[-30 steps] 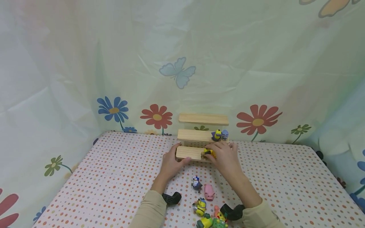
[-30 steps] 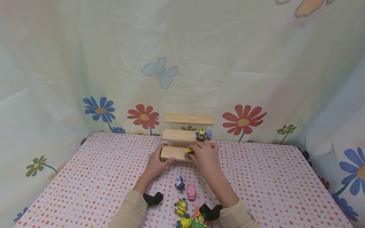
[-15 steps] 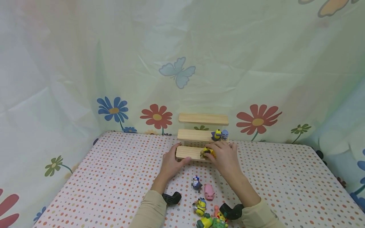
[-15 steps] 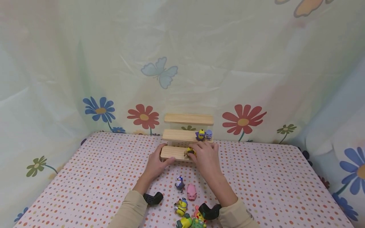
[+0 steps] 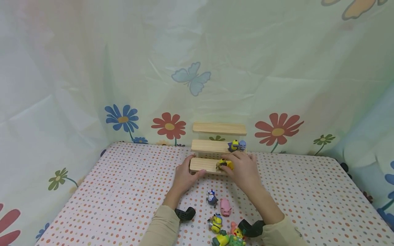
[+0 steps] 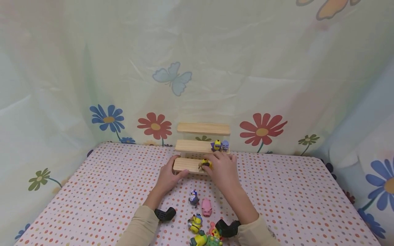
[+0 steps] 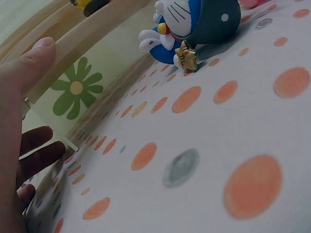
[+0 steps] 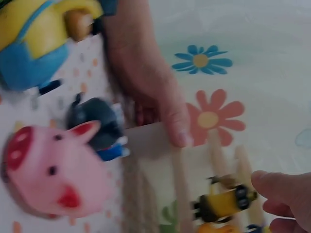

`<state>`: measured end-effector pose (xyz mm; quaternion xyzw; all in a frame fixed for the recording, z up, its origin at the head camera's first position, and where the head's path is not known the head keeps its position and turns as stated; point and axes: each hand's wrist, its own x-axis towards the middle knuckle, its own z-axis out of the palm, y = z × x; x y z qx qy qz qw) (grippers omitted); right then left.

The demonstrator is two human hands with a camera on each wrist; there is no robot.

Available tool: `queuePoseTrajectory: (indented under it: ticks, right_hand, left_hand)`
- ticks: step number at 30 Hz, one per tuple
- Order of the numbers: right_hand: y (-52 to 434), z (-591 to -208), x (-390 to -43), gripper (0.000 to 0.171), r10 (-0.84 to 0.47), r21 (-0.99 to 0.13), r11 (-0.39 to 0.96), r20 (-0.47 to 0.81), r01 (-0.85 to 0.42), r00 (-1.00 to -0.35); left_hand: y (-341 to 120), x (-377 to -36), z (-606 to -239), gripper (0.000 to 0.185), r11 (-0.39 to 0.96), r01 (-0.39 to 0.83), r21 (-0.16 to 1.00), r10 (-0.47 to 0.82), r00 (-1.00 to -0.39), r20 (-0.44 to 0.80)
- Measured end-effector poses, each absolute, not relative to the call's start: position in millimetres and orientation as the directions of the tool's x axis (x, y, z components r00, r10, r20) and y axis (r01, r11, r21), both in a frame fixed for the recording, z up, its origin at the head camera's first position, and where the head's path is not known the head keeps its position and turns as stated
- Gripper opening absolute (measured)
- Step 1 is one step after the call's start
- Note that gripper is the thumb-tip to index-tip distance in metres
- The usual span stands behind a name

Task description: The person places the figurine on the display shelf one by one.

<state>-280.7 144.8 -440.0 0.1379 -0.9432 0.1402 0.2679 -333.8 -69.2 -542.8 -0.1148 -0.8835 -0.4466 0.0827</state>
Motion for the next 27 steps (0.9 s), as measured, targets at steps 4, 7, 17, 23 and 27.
queuePoseTrajectory:
  ticks: [4, 7, 17, 23, 27]
  right_hand:
    - [142.5, -423.6, -266.9, 0.023, -0.23, -0.251, 0.86, 0.588, -0.445, -0.775]
    - [126.5, -421.0, -253.4, 0.019, -0.337, -0.242, 0.834, 0.488, -0.495, -0.805]
    - [97.7, -459.7, -242.3, 0.043, -0.517, -0.224, 0.841, -0.063, -0.493, -0.854]
    - [96.4, -465.1, -246.8, 0.045, -0.468, -0.253, 0.864, -0.083, -0.436, -0.88]
    - [96.0, -468.1, -248.5, 0.047, -0.472, -0.254, 0.863, -0.098, -0.436, -0.876]
  left_hand:
    - [-69.5, -333.7, -542.8, 0.083, 0.574, 0.29, 0.766, 0.135, -0.956, 0.261]
    - [-70.8, -333.3, -541.3, 0.082, 0.576, 0.289, 0.765, 0.134, -0.956, 0.26]
    - [-68.8, -330.9, -542.4, 0.082, 0.58, 0.276, 0.767, 0.125, -0.96, 0.251]
    - [-68.5, -332.5, -541.6, 0.082, 0.592, 0.258, 0.764, 0.113, -0.965, 0.238]
    - [-69.5, -332.8, -542.3, 0.082, 0.596, 0.236, 0.768, 0.106, -0.97, 0.217]
